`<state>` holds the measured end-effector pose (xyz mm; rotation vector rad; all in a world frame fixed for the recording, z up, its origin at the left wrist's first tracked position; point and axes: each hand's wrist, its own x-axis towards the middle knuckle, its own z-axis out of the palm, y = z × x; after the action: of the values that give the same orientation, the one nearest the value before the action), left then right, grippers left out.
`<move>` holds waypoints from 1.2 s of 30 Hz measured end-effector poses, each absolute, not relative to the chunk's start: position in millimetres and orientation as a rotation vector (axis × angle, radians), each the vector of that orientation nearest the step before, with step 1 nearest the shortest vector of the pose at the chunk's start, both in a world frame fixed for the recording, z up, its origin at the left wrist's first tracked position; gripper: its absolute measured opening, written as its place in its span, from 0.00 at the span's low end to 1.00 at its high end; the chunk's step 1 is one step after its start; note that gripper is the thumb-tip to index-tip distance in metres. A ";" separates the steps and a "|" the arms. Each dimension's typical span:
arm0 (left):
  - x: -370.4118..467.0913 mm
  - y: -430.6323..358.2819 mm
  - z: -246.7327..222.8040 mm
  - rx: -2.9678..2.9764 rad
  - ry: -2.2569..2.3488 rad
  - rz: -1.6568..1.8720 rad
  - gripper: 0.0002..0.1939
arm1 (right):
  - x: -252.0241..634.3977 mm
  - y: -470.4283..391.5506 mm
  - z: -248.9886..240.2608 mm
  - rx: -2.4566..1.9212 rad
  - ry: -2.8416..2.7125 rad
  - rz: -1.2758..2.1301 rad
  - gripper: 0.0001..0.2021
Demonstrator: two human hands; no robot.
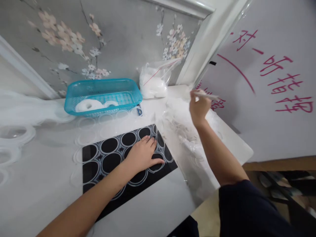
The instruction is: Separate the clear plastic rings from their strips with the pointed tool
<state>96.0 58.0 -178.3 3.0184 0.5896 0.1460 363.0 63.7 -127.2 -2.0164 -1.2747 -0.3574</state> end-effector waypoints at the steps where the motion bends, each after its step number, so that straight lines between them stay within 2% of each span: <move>1: 95.6 58.1 -178.7 3.013 0.592 0.149 0.44 | 372.3 67.1 -121.0 -2.071 -1.191 -0.393 0.19; 5: 94.2 58.4 -180.6 3.035 0.571 0.158 0.44 | 367.7 49.4 -131.6 -2.362 -1.217 -0.154 0.11; 9: 93.9 56.4 -183.2 3.057 0.552 0.210 0.46 | 327.7 16.7 -164.2 -2.089 -1.241 -0.162 0.12; 14: 97.2 55.5 -184.1 3.085 0.547 0.222 0.47 | 281.5 8.4 -189.9 -1.712 -1.253 0.437 0.11; 16: 98.2 56.4 -183.1 3.083 0.539 0.215 0.46 | 272.9 11.0 -194.7 -1.687 -1.174 0.537 0.10; 36: 96.9 58.9 -182.1 3.073 0.514 0.145 0.43 | 275.3 15.0 -191.2 -1.684 -1.159 0.575 0.10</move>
<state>96.9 58.9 -182.1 3.0729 0.5139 0.1453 275.3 15.0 -191.2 -1.6845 -1.1592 0.5745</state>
